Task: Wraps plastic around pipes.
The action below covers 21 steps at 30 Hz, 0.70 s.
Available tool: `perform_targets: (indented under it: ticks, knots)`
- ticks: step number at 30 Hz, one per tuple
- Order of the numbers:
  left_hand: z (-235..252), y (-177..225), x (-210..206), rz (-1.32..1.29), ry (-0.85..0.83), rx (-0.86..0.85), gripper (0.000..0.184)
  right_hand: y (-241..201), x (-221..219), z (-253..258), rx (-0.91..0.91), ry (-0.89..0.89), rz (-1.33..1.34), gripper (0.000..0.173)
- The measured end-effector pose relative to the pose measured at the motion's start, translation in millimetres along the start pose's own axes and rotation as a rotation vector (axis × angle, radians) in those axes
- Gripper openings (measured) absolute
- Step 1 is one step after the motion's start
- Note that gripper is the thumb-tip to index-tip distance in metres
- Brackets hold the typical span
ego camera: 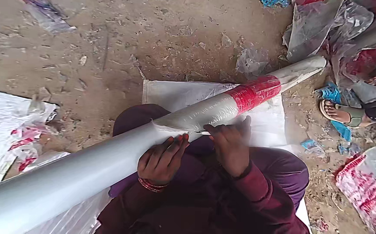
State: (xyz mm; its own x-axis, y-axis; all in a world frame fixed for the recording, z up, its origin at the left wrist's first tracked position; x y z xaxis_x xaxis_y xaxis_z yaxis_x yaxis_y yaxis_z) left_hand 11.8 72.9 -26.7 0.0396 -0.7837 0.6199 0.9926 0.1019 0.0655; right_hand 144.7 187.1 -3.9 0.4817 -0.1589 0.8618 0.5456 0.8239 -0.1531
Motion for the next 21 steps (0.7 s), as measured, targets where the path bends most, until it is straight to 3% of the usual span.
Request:
perform_targets:
  ticks: [21]
  knots:
    - [-6,-6,-1,-0.106,0.051,-0.076,0.015,-16,-5,5,0.262,0.058,-0.266,0.025]
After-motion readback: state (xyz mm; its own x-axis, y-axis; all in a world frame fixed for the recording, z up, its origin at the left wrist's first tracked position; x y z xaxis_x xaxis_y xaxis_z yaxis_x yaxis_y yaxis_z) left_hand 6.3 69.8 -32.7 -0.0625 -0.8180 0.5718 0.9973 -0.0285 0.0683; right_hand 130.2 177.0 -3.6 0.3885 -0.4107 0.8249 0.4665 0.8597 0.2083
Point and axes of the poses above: each hand's wrist, its own z-axis towards the middle knuckle, its own x-axis out of the back of the hand, y = z × x, the point moved 6 cm from there along z, towards the middle knuckle, and after that the axes turned 3 degrees about -y, right-handed, at the moved point
